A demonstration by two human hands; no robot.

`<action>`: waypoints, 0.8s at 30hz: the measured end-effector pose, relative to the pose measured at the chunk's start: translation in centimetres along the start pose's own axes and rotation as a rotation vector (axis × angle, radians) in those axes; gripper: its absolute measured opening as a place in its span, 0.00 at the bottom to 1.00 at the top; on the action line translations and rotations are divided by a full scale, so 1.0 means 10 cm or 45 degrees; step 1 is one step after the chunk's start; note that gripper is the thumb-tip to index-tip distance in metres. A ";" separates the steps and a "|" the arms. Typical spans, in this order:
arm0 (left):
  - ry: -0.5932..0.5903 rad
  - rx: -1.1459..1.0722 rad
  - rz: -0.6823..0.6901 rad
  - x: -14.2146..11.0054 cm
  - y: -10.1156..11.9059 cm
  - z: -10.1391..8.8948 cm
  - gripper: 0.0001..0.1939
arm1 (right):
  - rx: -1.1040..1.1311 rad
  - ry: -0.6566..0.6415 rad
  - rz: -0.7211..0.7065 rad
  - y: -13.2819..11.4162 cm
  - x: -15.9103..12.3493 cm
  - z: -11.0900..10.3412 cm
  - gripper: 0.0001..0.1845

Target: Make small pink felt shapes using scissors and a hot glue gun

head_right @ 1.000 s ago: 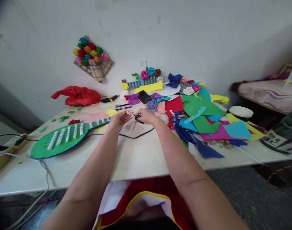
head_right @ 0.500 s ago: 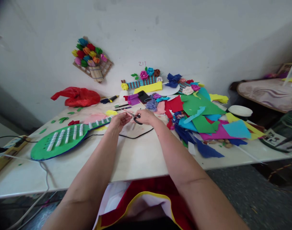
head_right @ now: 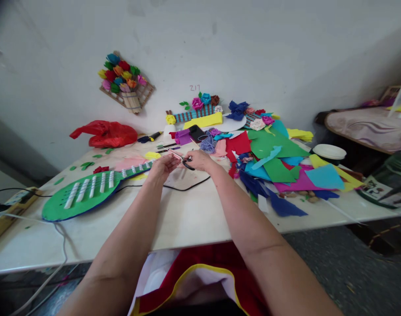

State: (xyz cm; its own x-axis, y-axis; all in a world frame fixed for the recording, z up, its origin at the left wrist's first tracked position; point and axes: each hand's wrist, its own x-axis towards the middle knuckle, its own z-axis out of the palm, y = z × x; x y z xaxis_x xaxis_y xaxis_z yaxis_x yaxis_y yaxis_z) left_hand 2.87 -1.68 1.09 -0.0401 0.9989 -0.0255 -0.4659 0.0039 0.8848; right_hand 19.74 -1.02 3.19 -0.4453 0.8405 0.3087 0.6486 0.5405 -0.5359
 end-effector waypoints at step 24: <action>-0.084 0.023 0.031 -0.01 0.01 -0.02 0.03 | 0.760 -0.274 0.133 -0.02 -0.03 -0.04 0.16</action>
State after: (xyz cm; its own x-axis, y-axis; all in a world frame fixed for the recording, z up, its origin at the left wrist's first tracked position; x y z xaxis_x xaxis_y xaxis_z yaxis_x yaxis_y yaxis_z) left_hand 2.68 -1.79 1.14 0.0072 0.9996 0.0259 -0.4492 -0.0199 0.8932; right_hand 20.00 -1.30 3.50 -0.5526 0.8274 0.1002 0.2674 0.2899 -0.9190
